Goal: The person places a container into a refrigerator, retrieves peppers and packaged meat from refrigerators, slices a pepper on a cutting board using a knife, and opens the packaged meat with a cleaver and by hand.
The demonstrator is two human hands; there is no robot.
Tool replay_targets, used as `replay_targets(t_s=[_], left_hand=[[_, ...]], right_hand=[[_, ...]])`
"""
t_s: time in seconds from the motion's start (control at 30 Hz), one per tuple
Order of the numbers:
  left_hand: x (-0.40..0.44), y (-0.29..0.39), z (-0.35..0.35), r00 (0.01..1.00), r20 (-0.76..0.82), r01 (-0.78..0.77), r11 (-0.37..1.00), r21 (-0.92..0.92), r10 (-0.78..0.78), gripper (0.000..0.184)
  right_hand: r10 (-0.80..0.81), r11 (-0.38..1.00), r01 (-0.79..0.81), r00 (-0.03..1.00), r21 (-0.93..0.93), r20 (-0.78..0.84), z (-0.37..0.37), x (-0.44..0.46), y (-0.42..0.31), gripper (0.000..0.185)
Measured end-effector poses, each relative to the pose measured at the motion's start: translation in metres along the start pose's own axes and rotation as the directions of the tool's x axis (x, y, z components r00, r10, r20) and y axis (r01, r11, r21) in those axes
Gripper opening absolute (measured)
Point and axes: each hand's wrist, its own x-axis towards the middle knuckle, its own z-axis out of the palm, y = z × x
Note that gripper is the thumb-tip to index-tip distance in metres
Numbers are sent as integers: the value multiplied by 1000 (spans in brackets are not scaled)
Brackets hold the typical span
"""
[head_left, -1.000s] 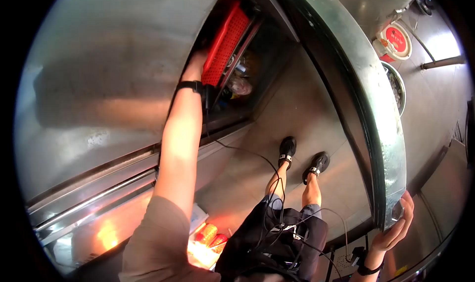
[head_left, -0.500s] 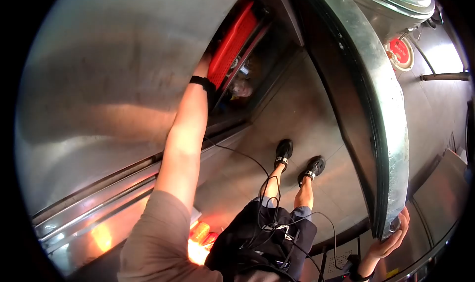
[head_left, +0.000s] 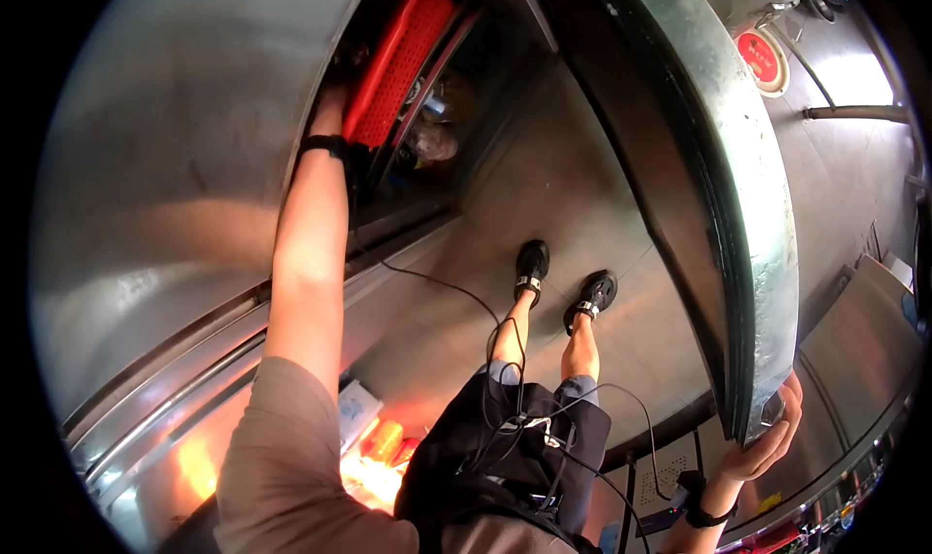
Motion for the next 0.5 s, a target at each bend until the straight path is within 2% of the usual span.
replay_targets(t_s=[0.13,0.23,0.27,0.33,0.37,0.4,0.43,0.5], left_hand=[[2,0,1,998,-10,-69,998,11,69,41],[6,8,4,975,-62,-207,976,61,211,40],[0,9,5,956,-105,-265,959,99,275,40],[-38,65,10,929,-221,-260,949,176,296,43],[-63,94,13,888,-328,-248,935,253,324,46],[-80,104,13,908,-339,-173,958,229,245,50],[-85,74,18,915,-383,-135,991,1,125,41],[-126,106,8,907,-286,-215,924,316,309,29]], right_hand=[[14,1000,-14,1000,-16,7,-1,0,0,48],[-1,1000,1,1000,25,14,0,1,1,48],[-5,1000,5,1000,24,14,1,2,1,48],[-20,1000,20,999,15,26,1,3,-1,48],[-24,1000,23,999,17,26,0,2,0,48],[-23,1000,23,1000,5,20,0,1,1,48],[-23,1000,23,1000,-8,15,0,1,1,49],[-36,999,36,999,16,7,2,2,-1,48]])
